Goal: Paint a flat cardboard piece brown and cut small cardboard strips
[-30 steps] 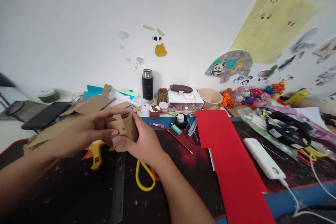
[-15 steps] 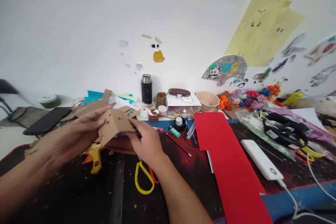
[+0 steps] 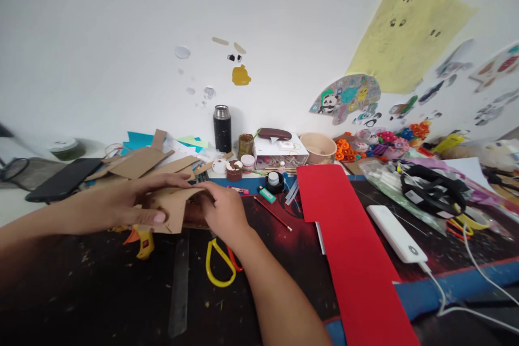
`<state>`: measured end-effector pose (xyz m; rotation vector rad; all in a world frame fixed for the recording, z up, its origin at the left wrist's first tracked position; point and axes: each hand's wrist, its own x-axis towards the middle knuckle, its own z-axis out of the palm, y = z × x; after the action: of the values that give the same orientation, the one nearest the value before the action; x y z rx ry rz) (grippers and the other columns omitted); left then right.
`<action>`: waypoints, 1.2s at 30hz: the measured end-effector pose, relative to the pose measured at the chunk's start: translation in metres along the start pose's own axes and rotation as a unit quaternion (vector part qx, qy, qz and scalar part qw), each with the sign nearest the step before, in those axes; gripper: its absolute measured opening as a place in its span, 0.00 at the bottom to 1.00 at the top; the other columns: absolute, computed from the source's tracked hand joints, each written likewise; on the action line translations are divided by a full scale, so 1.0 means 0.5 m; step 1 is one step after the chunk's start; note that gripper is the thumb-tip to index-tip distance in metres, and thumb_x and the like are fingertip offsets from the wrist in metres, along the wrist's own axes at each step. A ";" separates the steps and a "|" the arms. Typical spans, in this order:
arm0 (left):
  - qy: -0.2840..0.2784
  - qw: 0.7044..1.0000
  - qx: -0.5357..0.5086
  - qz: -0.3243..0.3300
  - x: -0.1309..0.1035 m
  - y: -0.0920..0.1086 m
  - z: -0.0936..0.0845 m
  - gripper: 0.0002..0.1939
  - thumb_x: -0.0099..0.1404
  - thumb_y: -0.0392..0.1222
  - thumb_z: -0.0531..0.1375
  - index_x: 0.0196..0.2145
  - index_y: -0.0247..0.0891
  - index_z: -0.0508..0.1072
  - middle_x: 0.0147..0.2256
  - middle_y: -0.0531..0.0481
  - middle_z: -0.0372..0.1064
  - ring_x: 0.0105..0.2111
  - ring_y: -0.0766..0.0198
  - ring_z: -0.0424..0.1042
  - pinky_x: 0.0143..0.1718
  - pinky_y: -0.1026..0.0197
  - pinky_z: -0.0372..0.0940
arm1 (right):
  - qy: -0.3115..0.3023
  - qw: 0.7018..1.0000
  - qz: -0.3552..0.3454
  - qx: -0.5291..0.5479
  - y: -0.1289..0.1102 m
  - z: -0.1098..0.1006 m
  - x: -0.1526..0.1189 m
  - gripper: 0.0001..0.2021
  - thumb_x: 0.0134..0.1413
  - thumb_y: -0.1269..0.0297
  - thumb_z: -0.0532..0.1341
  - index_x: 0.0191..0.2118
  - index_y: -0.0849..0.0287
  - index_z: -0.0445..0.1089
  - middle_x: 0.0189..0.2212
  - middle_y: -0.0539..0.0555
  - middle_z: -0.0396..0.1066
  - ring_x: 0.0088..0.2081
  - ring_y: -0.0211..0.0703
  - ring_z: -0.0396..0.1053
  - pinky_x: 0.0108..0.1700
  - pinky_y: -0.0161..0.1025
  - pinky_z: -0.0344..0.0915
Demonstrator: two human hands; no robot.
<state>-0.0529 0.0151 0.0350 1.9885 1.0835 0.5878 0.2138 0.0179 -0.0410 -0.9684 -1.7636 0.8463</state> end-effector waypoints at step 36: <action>-0.036 0.991 0.111 -0.073 0.007 -0.022 0.042 0.32 0.60 0.58 0.75 0.60 0.50 0.81 0.56 0.47 0.83 0.50 0.46 0.82 0.49 0.53 0.74 | -0.176 0.945 0.076 -0.264 -0.009 -0.055 0.025 0.10 0.79 0.63 0.66 0.48 0.57 0.88 0.48 0.59 0.89 0.50 0.54 0.84 0.51 0.42 0.69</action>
<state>-0.0422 0.0129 0.0138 2.0776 1.2842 0.3278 0.2349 0.0306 -0.0230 -1.3792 -2.3170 0.6793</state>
